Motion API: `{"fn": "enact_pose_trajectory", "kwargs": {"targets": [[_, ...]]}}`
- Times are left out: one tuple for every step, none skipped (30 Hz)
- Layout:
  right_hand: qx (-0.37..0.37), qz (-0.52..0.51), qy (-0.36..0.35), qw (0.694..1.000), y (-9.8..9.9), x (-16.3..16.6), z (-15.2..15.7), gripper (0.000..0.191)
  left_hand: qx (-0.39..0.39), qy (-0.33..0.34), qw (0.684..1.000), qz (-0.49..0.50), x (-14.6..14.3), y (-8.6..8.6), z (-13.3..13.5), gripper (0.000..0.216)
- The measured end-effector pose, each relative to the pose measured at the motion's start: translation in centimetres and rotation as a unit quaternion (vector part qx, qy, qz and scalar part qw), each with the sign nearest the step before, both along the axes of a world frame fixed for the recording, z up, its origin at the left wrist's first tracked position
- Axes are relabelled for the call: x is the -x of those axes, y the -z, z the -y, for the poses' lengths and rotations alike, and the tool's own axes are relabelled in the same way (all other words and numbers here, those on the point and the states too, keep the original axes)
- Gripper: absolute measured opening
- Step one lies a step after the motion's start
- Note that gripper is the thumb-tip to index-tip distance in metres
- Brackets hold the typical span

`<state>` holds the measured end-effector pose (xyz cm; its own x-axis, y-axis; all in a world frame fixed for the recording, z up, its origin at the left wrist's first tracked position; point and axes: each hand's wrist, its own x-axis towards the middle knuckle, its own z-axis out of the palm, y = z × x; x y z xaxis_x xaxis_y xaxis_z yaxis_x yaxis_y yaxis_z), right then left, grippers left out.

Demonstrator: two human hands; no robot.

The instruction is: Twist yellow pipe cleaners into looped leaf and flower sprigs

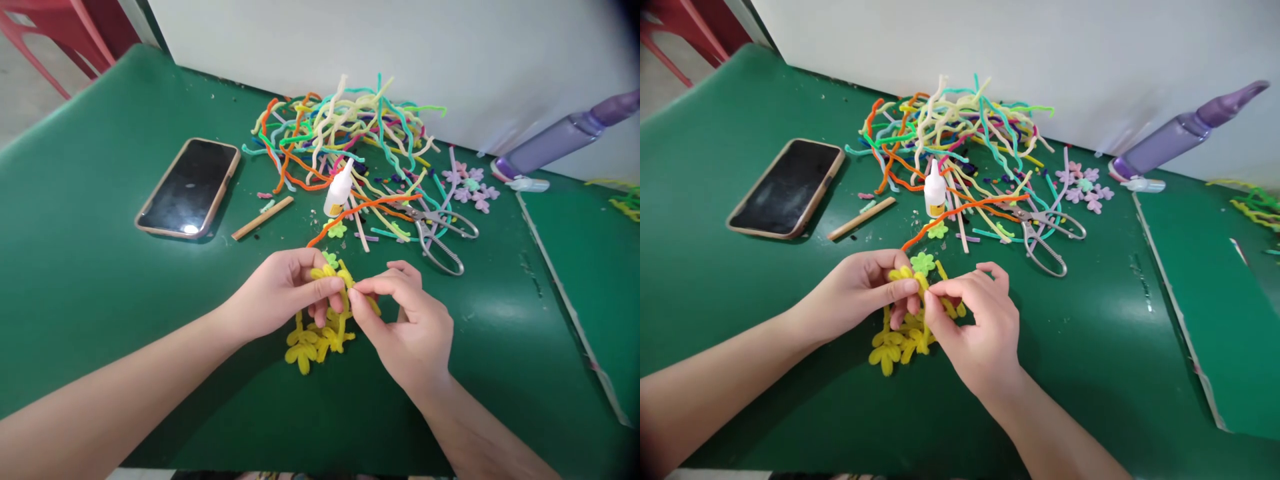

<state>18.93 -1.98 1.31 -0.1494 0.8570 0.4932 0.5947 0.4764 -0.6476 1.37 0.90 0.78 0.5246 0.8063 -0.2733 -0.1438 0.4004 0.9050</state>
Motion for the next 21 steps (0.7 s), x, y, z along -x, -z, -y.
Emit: {"fn": "enact_pose_trajectory", "kwargs": {"targets": [[-0.002, -0.003, 0.006, 1.0, 0.03, -0.05, -0.01, 0.011, 0.0, -0.003, 1.0, 0.009, -0.03, 0.02, 0.02, 0.021], [-0.005, -0.004, 0.01, 1.0, 0.05, -0.08, -0.03, 0.011, 0.0, -0.007, 1.0, 0.017, -0.06, 0.03, 0.05, 0.02], [-0.007, -0.004, 0.013, 1.0, 0.07, -0.12, -0.03, 0.011, 0.0, -0.009, 1.0, 0.025, -0.07, 0.02, 0.07, 0.019], [-0.008, -0.003, 0.014, 1.0, 0.09, -0.14, -0.04, 0.011, 0.0, -0.01, 1.0, 0.03, -0.08, 0.01, 0.09, 0.018], [-0.008, -0.002, 0.015, 1.0, 0.09, -0.15, -0.04, 0.011, -0.001, -0.011, 0.999, 0.031, -0.08, -0.02, 0.11, 0.017], [-0.009, 0.0, 0.016, 1.0, 0.09, -0.16, -0.04, 0.011, -0.002, -0.01, 0.999, 0.03, -0.07, -0.04, 0.12, 0.016], [-0.01, 0.002, 0.017, 1.0, 0.08, -0.15, -0.04, 0.011, -0.003, -0.009, 1.0, 0.028, -0.05, -0.05, 0.12, 0.015], [-0.012, 0.005, 0.016, 1.0, 0.06, -0.13, -0.03, 0.011, -0.005, -0.007, 1.0, 0.024, -0.02, -0.05, 0.11, 0.015], [-0.015, 0.008, 0.015, 1.0, 0.02, -0.11, -0.01, 0.012, -0.007, -0.004, 1.0, 0.02, 0.01, -0.04, 0.1, 0.014], [-0.018, 0.012, 0.013, 1.0, -0.02, -0.07, 0.0, 0.012, -0.01, -0.002, 1.0, 0.018, 0.04, -0.01, 0.08, 0.014], [-0.022, 0.016, 0.011, 1.0, -0.06, -0.02, 0.01, 0.012, -0.013, 0.0, 1.0, 0.016, 0.07, 0.03, 0.06, 0.014], [-0.026, 0.02, 0.007, 0.999, -0.1, 0.03, 0.02, 0.012, -0.016, 0.002, 1.0, 0.014, 0.1, 0.07, 0.05, 0.014], [-0.03, 0.023, 0.004, 0.999, -0.13, 0.07, 0.03, 0.013, -0.019, 0.003, 1.0, 0.013, 0.12, 0.12, 0.03, 0.014], [-0.033, 0.025, 0.001, 0.999, -0.16, 0.11, 0.02, 0.013, -0.021, 0.004, 1.0, 0.013, 0.14, 0.16, 0.02, 0.014], [-0.036, 0.026, -0.001, 0.999, -0.18, 0.15, 0.02, 0.013, -0.022, 0.005, 1.0, 0.012, 0.15, 0.19, 0.01, 0.014], [-0.039, 0.027, -0.002, 0.999, -0.2, 0.18, 0.01, 0.013, -0.022, 0.005, 1.0, 0.011, 0.16, 0.2, 0.0, 0.014], [-0.039, 0.028, -0.003, 0.999, -0.22, 0.2, 0.0, 0.013, -0.022, 0.005, 1.0, 0.011, 0.15, 0.2, 0.0, 0.014], [-0.039, 0.03, -0.004, 0.999, -0.24, 0.22, 0.0, 0.013, -0.021, 0.006, 1.0, 0.011, 0.14, 0.19, 0.01, 0.015], [-0.038, 0.033, -0.004, 0.999, -0.26, 0.24, 0.01, 0.013, -0.02, 0.007, 1.0, 0.013, 0.12, 0.17, 0.01, 0.015], [-0.037, 0.036, -0.006, 0.999, -0.28, 0.25, 0.02, 0.013, -0.018, 0.008, 1.0, 0.014, 0.1, 0.15, 0.02, 0.015], [-0.035, 0.038, -0.007, 0.999, -0.3, 0.26, 0.04, 0.013, -0.017, 0.009, 1.0, 0.017, 0.07, 0.12, 0.02, 0.016]]}}
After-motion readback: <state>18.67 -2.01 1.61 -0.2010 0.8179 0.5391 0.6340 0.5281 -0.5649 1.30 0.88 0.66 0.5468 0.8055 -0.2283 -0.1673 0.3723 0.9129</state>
